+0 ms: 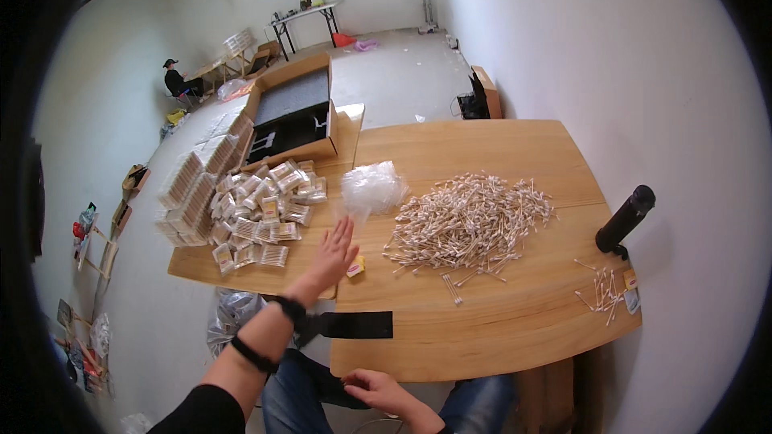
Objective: Organizing and packaging cotton swabs into small plastic bags.
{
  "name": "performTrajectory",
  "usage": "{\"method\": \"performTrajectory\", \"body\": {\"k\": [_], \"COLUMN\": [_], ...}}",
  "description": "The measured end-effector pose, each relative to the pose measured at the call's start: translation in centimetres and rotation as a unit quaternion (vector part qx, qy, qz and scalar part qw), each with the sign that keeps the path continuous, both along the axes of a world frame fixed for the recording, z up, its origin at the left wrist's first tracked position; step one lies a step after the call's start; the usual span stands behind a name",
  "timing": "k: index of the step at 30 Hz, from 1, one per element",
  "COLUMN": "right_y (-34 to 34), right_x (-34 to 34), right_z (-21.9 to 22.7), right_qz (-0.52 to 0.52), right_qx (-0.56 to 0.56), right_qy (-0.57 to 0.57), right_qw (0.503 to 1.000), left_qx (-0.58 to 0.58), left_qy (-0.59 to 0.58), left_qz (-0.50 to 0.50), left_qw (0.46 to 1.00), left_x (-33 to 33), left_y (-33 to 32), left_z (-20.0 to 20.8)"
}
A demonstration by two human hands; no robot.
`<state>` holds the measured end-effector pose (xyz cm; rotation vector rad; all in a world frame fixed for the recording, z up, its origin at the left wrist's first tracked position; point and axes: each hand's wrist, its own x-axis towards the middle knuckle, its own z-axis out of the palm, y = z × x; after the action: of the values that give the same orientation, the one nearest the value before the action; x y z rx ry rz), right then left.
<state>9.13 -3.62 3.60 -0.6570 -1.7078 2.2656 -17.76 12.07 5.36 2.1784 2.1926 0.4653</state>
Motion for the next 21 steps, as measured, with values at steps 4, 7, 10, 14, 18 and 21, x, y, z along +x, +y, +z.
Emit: {"method": "performTrajectory", "body": {"k": [4, 7, 10, 14, 18, 21], "right_y": [0.1, -0.4, -2.6, -5.8, -8.2, -9.8], "right_x": [0.8, 0.5, 0.6, 2.2, 4.7, 6.3], "right_z": [-1.7, -0.9, 0.8, -0.3, 2.0, 3.0], "right_qz": [-0.139, -0.204, -0.276, -0.290, -0.294, -0.201], "right_qx": [-0.121, -0.110, -0.056, 0.172, 0.116, 0.193], "right_qy": [0.072, 0.132, 0.150, -0.046, -0.088, -0.106], "right_qw": [0.980, 0.964, 0.948, 0.940, 0.945, 0.954], "left_qx": [0.017, -0.015, -0.004, -0.037, 0.025, 0.092], "left_qy": [-0.038, -0.014, -0.047, -0.103, -0.243, -0.226], "left_qz": [-0.060, -0.064, -0.059, -0.059, -0.059, -0.069], "left_qw": [0.997, 0.998, 0.997, 0.992, 0.968, 0.967], "left_x": [7.0, 11.0, 14.5, 16.7, 16.4, 15.6], "left_y": [-11.9, -21.2, -27.4, -30.9, -31.0, -31.1], "left_z": [3.9, 4.3, 2.5, 2.3, 3.9, 5.1]}}
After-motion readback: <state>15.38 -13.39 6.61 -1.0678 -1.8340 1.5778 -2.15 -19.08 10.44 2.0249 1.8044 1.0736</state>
